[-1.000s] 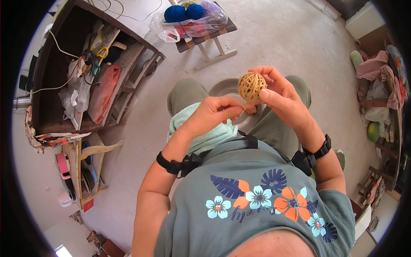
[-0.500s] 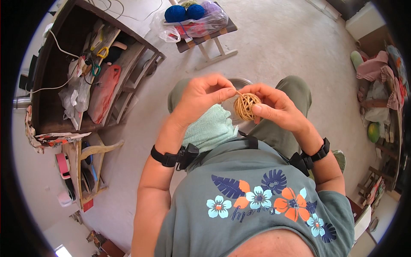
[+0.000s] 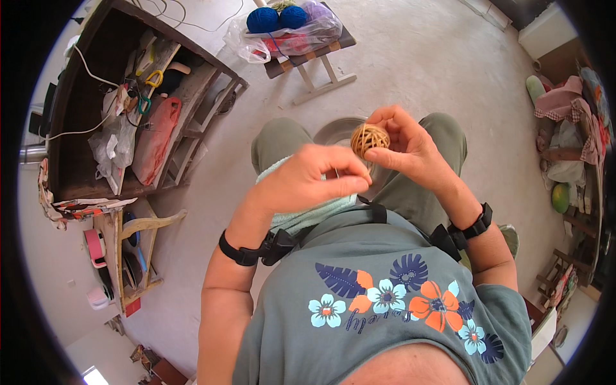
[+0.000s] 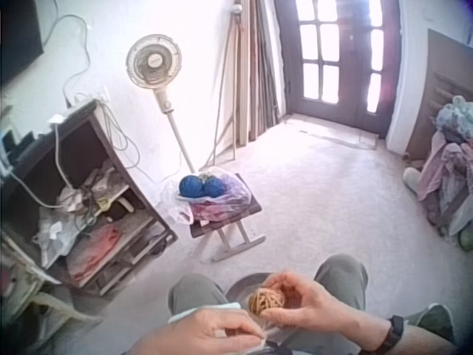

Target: The person winds yarn onto a growing ball by hand, rotating the ball and wrapping the thread around it.

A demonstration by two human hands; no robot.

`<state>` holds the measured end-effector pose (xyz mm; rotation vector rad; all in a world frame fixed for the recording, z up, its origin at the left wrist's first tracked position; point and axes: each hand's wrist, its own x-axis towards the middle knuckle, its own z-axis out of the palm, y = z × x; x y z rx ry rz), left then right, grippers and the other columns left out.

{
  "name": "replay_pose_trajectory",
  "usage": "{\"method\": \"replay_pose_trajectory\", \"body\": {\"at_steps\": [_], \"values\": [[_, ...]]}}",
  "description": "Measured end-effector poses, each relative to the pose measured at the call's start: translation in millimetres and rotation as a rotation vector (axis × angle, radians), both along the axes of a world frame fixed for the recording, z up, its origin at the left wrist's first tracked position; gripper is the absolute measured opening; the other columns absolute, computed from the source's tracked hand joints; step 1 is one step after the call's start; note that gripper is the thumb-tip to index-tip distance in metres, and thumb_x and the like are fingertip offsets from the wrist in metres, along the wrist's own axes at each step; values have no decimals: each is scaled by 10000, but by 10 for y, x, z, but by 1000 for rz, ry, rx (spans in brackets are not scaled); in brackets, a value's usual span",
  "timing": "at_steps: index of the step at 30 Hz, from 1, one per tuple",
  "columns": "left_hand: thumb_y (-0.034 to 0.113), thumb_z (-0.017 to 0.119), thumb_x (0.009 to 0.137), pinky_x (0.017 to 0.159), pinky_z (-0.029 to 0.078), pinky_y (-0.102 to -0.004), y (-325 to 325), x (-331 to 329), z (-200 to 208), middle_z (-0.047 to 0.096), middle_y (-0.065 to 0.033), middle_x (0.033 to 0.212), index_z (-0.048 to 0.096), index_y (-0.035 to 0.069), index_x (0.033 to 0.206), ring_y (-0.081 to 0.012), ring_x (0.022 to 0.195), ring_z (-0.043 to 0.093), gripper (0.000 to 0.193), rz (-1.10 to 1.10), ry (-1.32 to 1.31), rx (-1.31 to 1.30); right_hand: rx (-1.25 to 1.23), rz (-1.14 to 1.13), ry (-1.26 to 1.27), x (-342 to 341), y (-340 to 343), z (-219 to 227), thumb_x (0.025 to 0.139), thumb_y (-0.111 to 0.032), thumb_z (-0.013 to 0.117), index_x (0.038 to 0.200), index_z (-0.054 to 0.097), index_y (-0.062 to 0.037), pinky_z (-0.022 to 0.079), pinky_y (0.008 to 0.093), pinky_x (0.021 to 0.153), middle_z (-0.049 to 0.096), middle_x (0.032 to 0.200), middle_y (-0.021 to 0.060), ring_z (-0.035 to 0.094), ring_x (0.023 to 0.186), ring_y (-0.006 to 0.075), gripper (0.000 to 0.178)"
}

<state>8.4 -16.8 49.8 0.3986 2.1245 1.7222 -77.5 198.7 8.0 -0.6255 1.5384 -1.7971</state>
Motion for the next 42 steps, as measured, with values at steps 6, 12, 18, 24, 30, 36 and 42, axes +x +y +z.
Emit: {"method": "replay_pose_trajectory", "body": {"at_steps": [6,12,18,24,30,36,42], "values": [[127,706,902,653,469,-213,-91,-165,-151,664,-8,832,689,8,945,-59,747,587,128,311,-68,211,74,197,-138,35,78,183,935,-242,681,1320,520,-49,494,224,794,647,1078,24,599,948,73,460],[122,655,931,598,460,-205,-1,-75,-543,681,-8,825,697,17,976,-68,718,603,122,413,-236,193,-126,66,-241,45,63,231,941,-229,659,1320,504,-35,502,278,839,628,1115,41,601,990,117,453],[137,640,932,577,465,-219,97,40,-333,694,-27,841,710,20,1029,-72,723,618,168,199,-323,144,-155,-97,-127,-30,-13,161,918,-200,686,1278,476,-40,494,274,860,616,1113,54,595,995,112,446],[65,660,907,654,439,-209,-45,-27,10,653,-25,879,692,5,975,-73,774,582,96,33,17,108,41,-39,130,9,6,25,932,-178,672,1233,526,-46,483,236,791,620,1035,25,572,924,63,360],[74,664,918,672,450,-206,-129,-206,-165,647,0,862,687,11,935,-47,764,563,69,315,-50,160,94,186,-83,61,73,260,980,-260,608,1311,518,-59,500,240,768,618,1120,22,580,960,76,397],[173,642,946,605,471,-214,5,-87,-527,666,15,804,707,18,1006,-62,708,602,178,344,-249,154,-136,91,-109,29,105,203,976,-279,610,1371,446,-37,498,286,857,609,1177,50,589,1019,113,491],[121,626,939,566,466,-221,110,32,-288,691,-13,853,721,12,1064,-67,717,605,191,165,-339,83,-117,-70,-115,12,4,130,930,-189,675,1268,494,-40,499,281,857,616,1121,39,599,983,101,412]]}}
